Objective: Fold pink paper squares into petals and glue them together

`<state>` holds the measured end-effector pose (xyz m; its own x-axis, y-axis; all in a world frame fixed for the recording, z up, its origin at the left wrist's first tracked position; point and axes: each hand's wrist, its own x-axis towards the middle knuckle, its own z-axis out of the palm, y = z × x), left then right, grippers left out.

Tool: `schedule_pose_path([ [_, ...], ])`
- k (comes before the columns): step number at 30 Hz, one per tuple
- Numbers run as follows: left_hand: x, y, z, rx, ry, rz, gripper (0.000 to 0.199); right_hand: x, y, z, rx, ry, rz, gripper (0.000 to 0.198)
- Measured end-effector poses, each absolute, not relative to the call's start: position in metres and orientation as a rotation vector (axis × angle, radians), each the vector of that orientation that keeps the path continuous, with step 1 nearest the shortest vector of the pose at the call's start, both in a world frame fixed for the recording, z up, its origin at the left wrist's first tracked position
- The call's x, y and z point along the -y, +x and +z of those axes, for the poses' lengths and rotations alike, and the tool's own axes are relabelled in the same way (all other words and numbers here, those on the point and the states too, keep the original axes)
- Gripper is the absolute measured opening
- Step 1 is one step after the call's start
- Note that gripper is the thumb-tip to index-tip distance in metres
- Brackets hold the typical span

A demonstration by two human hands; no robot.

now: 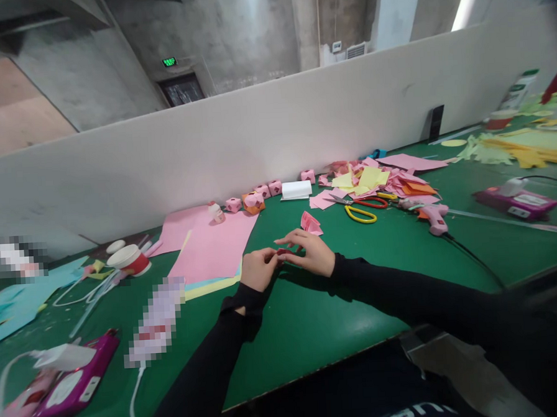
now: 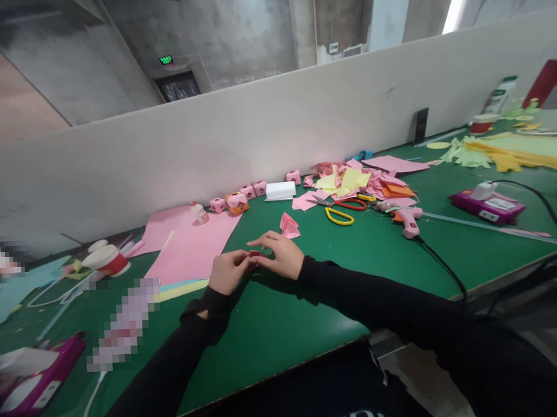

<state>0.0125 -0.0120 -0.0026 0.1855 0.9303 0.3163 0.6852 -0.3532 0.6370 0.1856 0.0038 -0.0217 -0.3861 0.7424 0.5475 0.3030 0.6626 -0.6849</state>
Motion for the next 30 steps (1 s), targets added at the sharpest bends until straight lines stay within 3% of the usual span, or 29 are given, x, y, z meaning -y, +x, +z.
schedule_pose_path([
  [3,0.013,0.014,-0.004,-1.506,2.169,0.948,0.021,-0.004,0.187,-0.019,2.002,-0.797,0.517,0.021],
  [11,0.012,0.014,-0.004,-1.494,2.061,1.101,0.023,-0.011,0.193,-0.018,1.905,-0.941,0.490,0.016],
  [23,0.018,0.017,-0.003,-1.559,2.512,0.905,0.021,-0.015,0.192,-0.026,2.132,-0.864,0.075,0.015],
  [30,0.016,0.016,-0.003,-1.594,2.484,0.946,0.021,-0.019,0.194,-0.027,2.088,-0.874,0.079,0.017],
])
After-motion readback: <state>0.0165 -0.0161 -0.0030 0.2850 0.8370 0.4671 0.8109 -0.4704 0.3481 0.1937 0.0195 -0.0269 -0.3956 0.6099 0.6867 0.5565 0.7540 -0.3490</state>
